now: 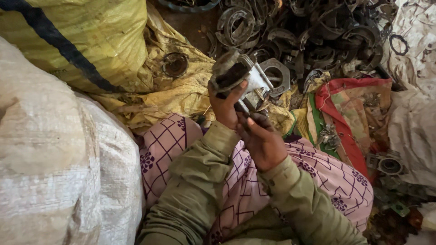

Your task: The person sits on the floor and uses a hammer and pliers to disassemble a cylindrical metal part. They repeatedly strike the part with the hammer and use pliers to pull out internal components, placing removed pieces aside.

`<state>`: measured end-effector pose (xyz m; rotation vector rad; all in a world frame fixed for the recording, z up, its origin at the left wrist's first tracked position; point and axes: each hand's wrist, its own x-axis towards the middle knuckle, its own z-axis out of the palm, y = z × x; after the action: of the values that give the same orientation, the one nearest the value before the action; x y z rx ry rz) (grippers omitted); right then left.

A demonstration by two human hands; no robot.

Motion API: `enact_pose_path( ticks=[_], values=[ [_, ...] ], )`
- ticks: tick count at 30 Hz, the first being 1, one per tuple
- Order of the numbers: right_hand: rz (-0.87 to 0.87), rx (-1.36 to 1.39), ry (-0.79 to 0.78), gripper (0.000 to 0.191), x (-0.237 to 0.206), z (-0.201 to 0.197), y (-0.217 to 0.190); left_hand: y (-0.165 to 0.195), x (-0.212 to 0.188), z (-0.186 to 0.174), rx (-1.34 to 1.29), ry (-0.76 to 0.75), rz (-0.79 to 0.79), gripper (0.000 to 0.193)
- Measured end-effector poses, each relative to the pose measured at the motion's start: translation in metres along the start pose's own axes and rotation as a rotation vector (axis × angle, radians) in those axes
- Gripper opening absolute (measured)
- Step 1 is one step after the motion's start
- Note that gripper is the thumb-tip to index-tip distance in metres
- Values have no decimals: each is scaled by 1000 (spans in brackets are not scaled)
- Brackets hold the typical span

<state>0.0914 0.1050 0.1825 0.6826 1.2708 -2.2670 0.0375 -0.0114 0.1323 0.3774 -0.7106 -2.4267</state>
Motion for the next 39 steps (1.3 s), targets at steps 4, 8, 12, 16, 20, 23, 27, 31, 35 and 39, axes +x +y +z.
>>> enact_pose_path(
  ticks=[4, 8, 12, 16, 20, 23, 27, 31, 35, 39],
  values=[
    [50, 40, -116, 29, 8, -6, 0, 1, 1, -3, 60, -31, 24, 64],
    [41, 94, -403, 30, 17, -3, -2, 5, 1, -3, 0, -37, -40, 64],
    [51, 28, 37, 11, 3, 8, -4, 5, 0, -1, -19, 11, -46, 66],
    [87, -20, -22, 31, -2, 7, -8, 3, 1, 0, 14, 10, 16, 64],
    [89, 9, -242, 29, 11, 1, -7, 3, 0, -1, -30, 13, -48, 62],
    [12, -79, -199, 19, 8, 0, -3, 4, 1, -1, -15, -8, -28, 61],
    [47, -67, 16, 17, -4, 3, -5, 4, 3, -1, -2, -22, -19, 61],
    [91, -39, -180, 33, 6, 3, -9, 4, 3, -2, 9, -14, -34, 62],
    [-10, -2, -228, 13, 16, -5, -5, 3, 2, -2, -24, -20, -30, 61],
    [-71, -17, -171, 17, 9, -13, -1, -3, 5, -7, 16, -28, -6, 55]
  ],
)
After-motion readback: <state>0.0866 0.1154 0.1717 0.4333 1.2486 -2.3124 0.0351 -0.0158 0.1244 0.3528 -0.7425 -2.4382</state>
